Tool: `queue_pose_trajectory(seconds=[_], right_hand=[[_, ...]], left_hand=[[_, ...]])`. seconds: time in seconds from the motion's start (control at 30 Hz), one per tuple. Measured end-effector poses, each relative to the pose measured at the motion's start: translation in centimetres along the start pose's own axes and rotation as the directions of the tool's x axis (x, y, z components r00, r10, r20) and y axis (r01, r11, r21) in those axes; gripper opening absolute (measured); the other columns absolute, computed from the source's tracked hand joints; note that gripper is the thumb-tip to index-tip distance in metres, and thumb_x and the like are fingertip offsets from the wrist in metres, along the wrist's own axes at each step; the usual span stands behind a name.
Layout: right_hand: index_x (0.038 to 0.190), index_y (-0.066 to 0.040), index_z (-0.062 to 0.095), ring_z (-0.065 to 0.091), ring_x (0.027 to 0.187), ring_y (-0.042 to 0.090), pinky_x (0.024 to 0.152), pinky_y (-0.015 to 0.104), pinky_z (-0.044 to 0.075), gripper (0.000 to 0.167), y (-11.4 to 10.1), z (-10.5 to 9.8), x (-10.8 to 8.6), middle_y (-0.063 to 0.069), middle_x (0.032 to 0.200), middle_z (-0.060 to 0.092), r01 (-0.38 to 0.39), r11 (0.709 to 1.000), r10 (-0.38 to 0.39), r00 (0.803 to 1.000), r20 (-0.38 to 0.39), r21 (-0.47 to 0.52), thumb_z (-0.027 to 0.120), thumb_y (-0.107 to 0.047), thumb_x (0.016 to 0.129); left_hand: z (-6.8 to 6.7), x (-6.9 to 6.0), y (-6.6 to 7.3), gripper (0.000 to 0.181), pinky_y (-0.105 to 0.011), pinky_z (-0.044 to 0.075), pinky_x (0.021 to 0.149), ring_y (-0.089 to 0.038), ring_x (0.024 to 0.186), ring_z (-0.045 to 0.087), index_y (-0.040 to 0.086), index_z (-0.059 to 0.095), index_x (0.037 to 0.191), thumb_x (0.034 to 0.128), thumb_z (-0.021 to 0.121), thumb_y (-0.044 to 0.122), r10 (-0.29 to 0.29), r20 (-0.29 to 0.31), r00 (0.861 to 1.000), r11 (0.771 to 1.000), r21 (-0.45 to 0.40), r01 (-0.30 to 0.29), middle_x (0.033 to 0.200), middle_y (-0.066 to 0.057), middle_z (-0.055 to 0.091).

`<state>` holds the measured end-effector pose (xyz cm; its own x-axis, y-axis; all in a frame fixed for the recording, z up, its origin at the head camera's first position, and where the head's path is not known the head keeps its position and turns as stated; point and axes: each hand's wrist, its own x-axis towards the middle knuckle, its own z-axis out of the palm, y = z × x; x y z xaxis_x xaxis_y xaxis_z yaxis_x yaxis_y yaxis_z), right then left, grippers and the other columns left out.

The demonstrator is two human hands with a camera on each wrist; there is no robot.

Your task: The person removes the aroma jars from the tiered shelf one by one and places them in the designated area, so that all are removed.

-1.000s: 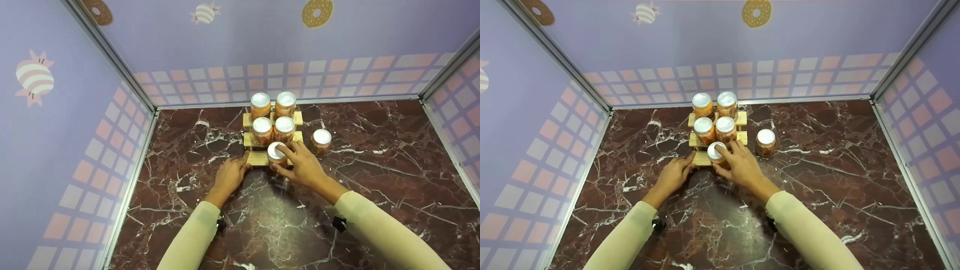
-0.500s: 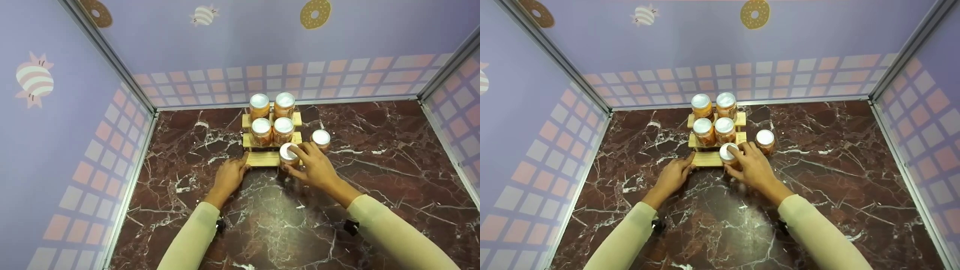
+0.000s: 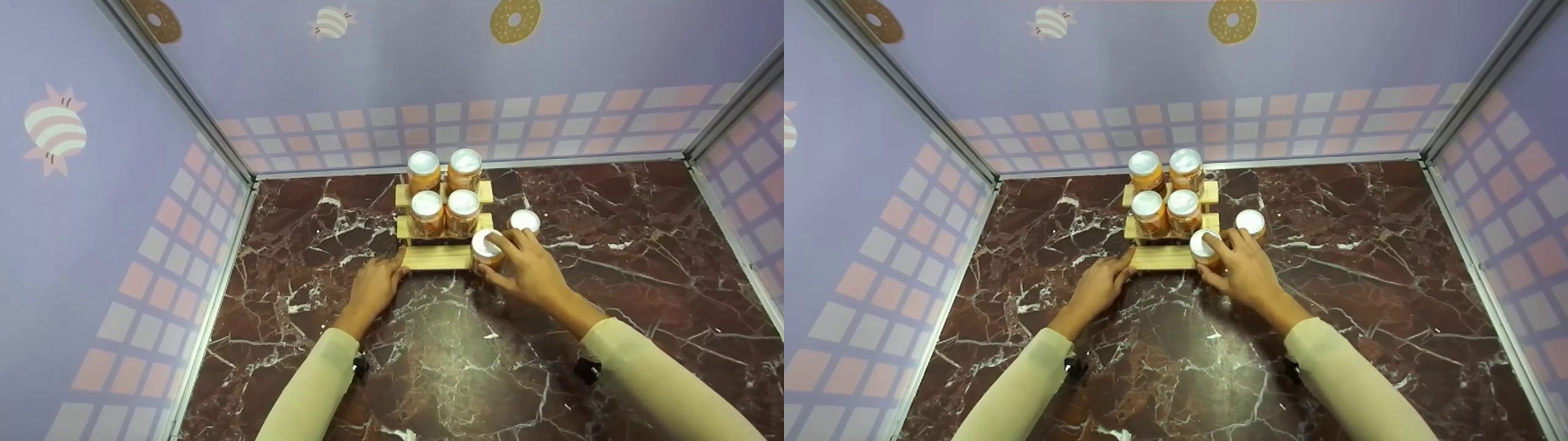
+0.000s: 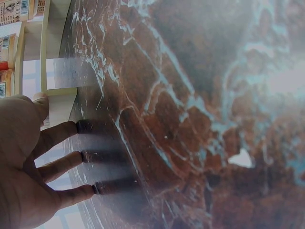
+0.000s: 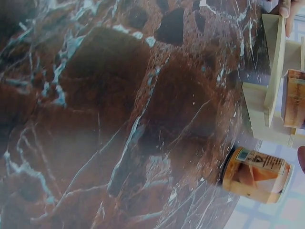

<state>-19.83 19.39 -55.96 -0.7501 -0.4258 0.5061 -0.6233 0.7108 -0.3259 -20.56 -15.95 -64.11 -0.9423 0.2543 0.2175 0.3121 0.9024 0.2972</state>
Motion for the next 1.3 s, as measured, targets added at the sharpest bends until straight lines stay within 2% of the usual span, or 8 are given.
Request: queue_pose_trajectory(seconds=[0.33,0.4,0.63,0.73,1.0,1.23,1.27,1.3], right_hand=[[0.143,-0.012,0.067,0.06,0.102,0.037,0.073,0.051,0.062,0.063,1.1,-1.0,-0.5,0.019,0.119,0.067,-0.005,1.0,0.004,1.0,-0.011,-0.011,0.089,-0.036,0.089],[0.144,-0.012,0.067,0.06,0.102,0.037,0.073,0.052,0.062,0.064,1.2,-1.3,-0.6,0.019,0.119,0.067,-0.01,1.0,0.009,1.0,-0.011,-0.019,0.089,-0.036,0.089],[0.144,-0.011,0.067,0.06,0.099,0.037,0.069,0.051,0.061,0.064,2.0,-1.8,-1.0,0.021,0.12,0.068,-0.019,0.999,0.018,1.0,-0.024,-0.038,0.089,-0.037,0.09],[0.144,-0.011,0.066,0.06,0.098,0.037,0.07,0.052,0.061,0.064,2.5,-2.0,-1.3,0.021,0.118,0.068,-0.019,0.999,0.018,0.999,-0.035,-0.04,0.09,-0.036,0.089],[0.142,-0.011,0.067,0.059,0.096,0.037,0.068,0.051,0.06,0.063,3.6,-2.4,-1.9,0.021,0.113,0.067,-0.045,0.998,0.043,0.998,-0.046,-0.043,0.091,-0.035,0.089],[0.143,-0.011,0.067,0.061,0.1,0.038,0.074,0.053,0.061,0.065,4.2,-2.7,-2.2,0.021,0.115,0.068,-0.077,0.997,0.077,0.997,-0.028,-0.028,0.092,-0.035,0.088],[0.143,-0.011,0.067,0.061,0.1,0.038,0.075,0.053,0.061,0.065,4.3,-2.7,-2.3,0.022,0.116,0.068,-0.081,0.996,0.08,0.996,-0.024,-0.026,0.093,-0.035,0.088],[0.143,-0.011,0.067,0.061,0.1,0.038,0.075,0.053,0.061,0.066,4.3,-2.7,-2.3,0.022,0.116,0.068,-0.083,0.996,0.083,0.996,-0.021,-0.027,0.093,-0.035,0.088]], left_hand=[[-3.7,-0.3,2.7,0.049,-0.068,0.061,0.102,-0.045,0.129,0.072,0.017,0.063,0.157,0.1118,0.064,0.034,-0.021,0.049,0.999,0.999,-0.033,0.022,0.128,-0.018,0.081],[-3.4,-0.2,2.5,0.049,-0.067,0.062,0.101,-0.044,0.128,0.072,0.017,0.064,0.157,0.1119,0.064,0.035,-0.019,0.042,0.999,0.999,-0.03,0.021,0.128,-0.017,0.081],[0.9,0.1,-0.8,0.056,-0.067,0.062,0.098,-0.035,0.128,0.073,0.031,0.058,0.162,0.1139,0.049,0.058,0.005,-0.015,1.0,1.0,0.018,-0.005,0.129,-0.007,0.083],[-0.1,0.0,0.0,0.054,-0.068,0.061,0.099,-0.04,0.128,0.073,0.028,0.06,0.161,0.1134,0.055,0.053,-0.001,0.0,1.0,0.999,-0.033,0.001,0.128,-0.01,0.083],[-1.0,0.0,0.7,0.053,-0.067,0.062,0.098,-0.04,0.126,0.073,0.027,0.061,0.16,0.1131,0.056,0.051,0.005,0.006,1.0,1.0,-0.016,-0.005,0.127,-0.011,0.083],[3.2,0.5,-2.3,0.062,-0.062,0.064,0.098,-0.036,0.126,0.074,0.034,0.055,0.164,0.1126,0.042,0.066,0.017,-0.002,1.0,1.0,0.023,-0.017,0.13,-0.006,0.082],[3.4,0.5,-2.5,0.064,-0.062,0.064,0.099,-0.037,0.126,0.074,0.035,0.055,0.164,0.1118,0.038,0.069,0.016,-0.004,1.0,1.0,0.018,-0.016,0.13,-0.007,0.082],[2.5,0.5,-1.9,0.063,-0.063,0.064,0.099,-0.038,0.126,0.074,0.033,0.056,0.163,0.1127,0.04,0.067,0.014,0.002,1.0,1.0,0.009,-0.014,0.129,-0.008,0.082]])
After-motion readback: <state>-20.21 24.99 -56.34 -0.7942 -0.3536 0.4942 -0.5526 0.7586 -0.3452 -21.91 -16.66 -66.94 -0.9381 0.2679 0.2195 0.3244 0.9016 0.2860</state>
